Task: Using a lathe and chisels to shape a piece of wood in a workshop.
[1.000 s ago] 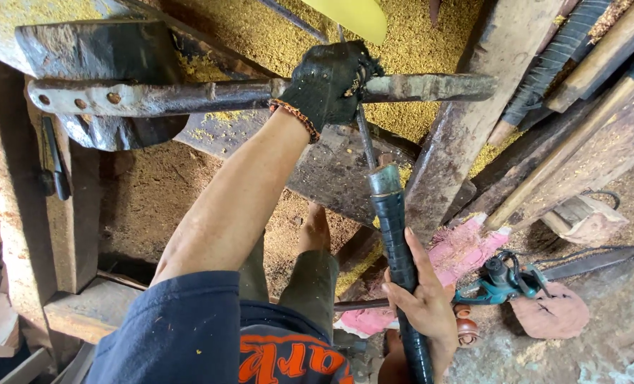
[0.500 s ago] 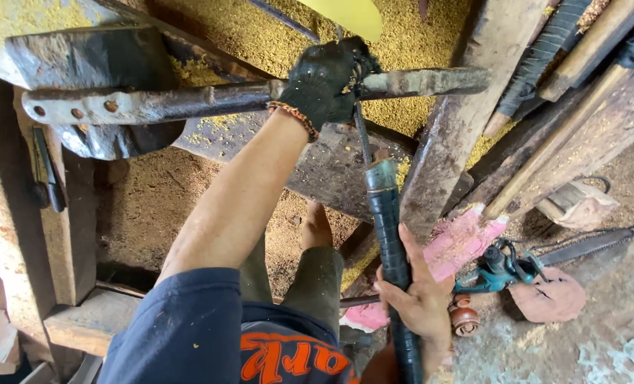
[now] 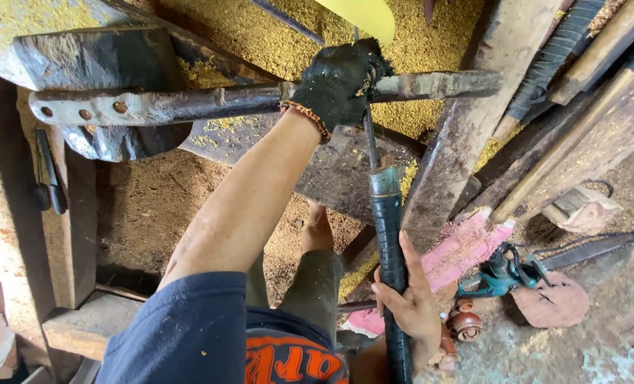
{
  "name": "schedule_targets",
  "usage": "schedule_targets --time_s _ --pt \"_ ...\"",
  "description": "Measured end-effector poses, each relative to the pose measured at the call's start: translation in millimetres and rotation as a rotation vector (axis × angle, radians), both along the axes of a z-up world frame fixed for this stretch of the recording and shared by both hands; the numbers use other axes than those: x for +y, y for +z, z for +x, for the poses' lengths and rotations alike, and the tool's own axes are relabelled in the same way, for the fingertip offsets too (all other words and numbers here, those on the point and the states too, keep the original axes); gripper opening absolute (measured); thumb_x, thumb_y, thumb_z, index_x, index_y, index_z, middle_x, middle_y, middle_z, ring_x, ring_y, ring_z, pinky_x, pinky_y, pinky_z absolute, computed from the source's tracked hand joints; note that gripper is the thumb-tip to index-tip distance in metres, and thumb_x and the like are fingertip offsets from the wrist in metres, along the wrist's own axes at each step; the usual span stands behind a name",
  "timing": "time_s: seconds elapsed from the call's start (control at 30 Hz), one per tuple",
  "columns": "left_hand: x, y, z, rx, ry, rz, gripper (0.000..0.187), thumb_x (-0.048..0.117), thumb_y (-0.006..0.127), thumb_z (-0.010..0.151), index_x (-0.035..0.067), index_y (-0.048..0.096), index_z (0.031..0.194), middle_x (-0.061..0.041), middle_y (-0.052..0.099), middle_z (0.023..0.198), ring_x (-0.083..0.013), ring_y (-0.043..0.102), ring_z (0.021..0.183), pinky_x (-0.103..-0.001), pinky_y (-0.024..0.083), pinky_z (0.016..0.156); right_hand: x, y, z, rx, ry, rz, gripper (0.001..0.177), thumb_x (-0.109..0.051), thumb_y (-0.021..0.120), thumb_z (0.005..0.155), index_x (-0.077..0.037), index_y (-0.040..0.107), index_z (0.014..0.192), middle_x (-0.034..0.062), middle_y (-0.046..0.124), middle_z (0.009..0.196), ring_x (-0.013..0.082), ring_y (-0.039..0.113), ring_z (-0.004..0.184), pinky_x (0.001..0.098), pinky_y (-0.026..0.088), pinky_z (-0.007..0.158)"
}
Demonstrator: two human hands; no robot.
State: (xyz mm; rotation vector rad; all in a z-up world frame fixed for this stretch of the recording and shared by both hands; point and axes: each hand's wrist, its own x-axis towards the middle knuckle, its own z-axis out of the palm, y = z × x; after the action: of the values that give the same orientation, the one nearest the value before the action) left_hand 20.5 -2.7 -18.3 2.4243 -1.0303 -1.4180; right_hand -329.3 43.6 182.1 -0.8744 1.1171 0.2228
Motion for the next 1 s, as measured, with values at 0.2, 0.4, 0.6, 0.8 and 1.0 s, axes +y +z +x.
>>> schedule_targets --time_s 0.2,0.4,0.6,0.8,1.0 --pt "0.9 51.2 3.7 -0.049 0.006 -0.099 0.044 0.013 0.080 0.072 0.020 0.067 0.114 -0.013 0.071 0.110 -0.0356 0.068 0.102 -0.044 0.057 0.084 -7.2 -8.5 -7.3 -0.058 0.064 -0.029 0.100 0.011 0.064 0.082 -0.018 0.014 0.164 0.0099 0.062 0.094 0.0104 0.060 0.061 0.0246 0.054 0.050" --pt "7.5 42.6 1.4 -0.056 -0.034 -0.133 0.036 0.014 0.077 0.079 0.015 0.067 0.114 -0.019 0.071 0.106 -0.0358 0.070 0.099 -0.043 0.058 0.084 -13.2 -10.9 -12.4 -0.007 0.064 0.006 0.102 0.012 0.064 0.081 -0.020 0.016 0.164 0.0089 0.061 0.093 0.0097 0.058 0.059 0.0246 0.053 0.049" --pt "-3.1 17.3 3.6 0.040 0.061 0.065 0.024 0.022 0.070 0.089 0.012 0.070 0.111 -0.018 0.072 0.107 -0.0325 0.072 0.099 -0.042 0.059 0.089 -22.7 -12.5 -13.7 -0.004 0.088 0.012 0.100 0.012 0.064 0.081 -0.020 0.016 0.163 0.0089 0.061 0.092 0.0101 0.059 0.059 0.0253 0.053 0.048" --pt "4.8 58.6 4.0 -0.077 -0.011 -0.147 0.037 0.013 0.079 0.075 0.013 0.068 0.111 -0.018 0.070 0.107 -0.0368 0.068 0.101 -0.044 0.056 0.087 -32.4 -11.4 -15.2 -0.047 0.092 0.020 0.100 0.012 0.064 0.081 -0.018 0.016 0.164 0.0088 0.061 0.091 0.0100 0.059 0.060 0.0249 0.053 0.050" --pt "4.7 65.8 1.2 -0.109 -0.034 -0.207 0.030 0.012 0.076 0.078 0.018 0.071 0.108 -0.016 0.071 0.109 -0.0374 0.068 0.102 -0.046 0.056 0.088 -43.7 -12.0 -15.9 -0.042 0.143 0.007 0.098 0.010 0.064 0.082 -0.017 0.017 0.164 0.0089 0.061 0.090 0.0099 0.059 0.061 0.0252 0.053 0.052"
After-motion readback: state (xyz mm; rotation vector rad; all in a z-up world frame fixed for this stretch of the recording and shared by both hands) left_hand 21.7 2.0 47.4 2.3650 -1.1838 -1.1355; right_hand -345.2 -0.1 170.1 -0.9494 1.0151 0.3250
